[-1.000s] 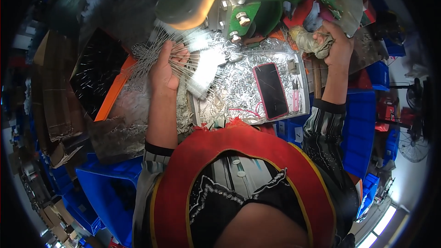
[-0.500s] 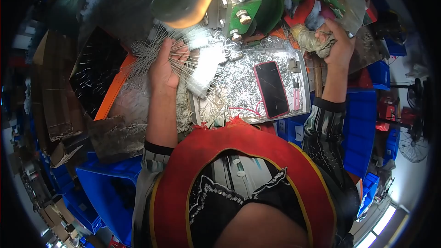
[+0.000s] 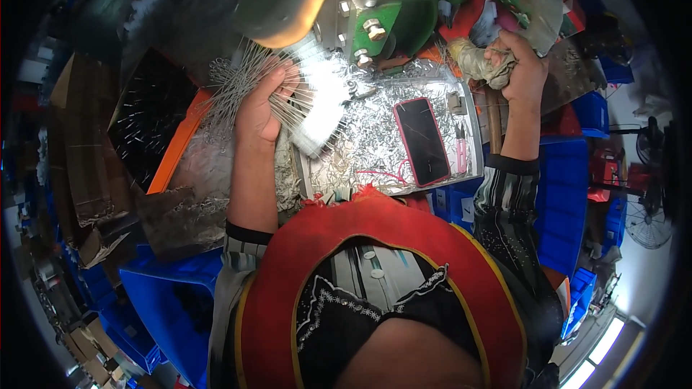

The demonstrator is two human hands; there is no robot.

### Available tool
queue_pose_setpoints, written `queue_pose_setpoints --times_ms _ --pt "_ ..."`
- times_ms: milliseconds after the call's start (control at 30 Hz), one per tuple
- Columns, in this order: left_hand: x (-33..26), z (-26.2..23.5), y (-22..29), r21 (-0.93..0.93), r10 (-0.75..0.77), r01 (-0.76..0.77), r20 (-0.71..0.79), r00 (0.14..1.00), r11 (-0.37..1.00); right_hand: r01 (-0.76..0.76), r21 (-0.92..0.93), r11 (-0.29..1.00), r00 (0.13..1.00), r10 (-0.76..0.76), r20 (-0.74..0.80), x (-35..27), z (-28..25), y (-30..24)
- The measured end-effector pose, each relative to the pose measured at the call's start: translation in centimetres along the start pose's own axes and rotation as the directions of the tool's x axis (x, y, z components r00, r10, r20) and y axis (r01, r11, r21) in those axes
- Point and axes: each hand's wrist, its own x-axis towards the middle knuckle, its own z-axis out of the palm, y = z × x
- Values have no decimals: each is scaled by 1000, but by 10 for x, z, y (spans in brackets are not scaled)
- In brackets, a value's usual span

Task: The recorder is assembling white bottle brushes by inserting the wire stems into a crimping machine and organizing the completed brushes into bins.

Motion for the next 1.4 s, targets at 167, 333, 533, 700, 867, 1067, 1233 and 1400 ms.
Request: queue_pose_setpoints --times_ms 167,333,533,700,867,1067,1233,1400 --pt "3 2 0 -6 17 -17 -70 997 1000 45 54 997 998 -47 32 1 -7 14" --pt "3 3 0 0 13 -13 -90 996 1000 227 -214 950 971 -204 122 5 -8 7" --pt "3 6 0 10 31 -30 -95 995 999 156 44 987 986 -158 45 -4 0 17" --pt "2 10 1 81 40 -35 -53 998 996 253 169 953 962 -267 63 -7 7 51" --pt "4 12 0 53 41 -38 -64 997 998 5 118 993 997 -14 79 2 -10 22" --pt "4 15 0 46 72 -67 -123 990 997 91 -129 987 995 -86 48 -1 2 -3" --pt "5 20 -1 61 67 -60 -128 990 996 -14 -99 995 1000 16 13 7 -7 -8" --pt "8 15 -2 43 55 -49 -139 989 998 103 12 995 992 -103 71 0 -3 16"
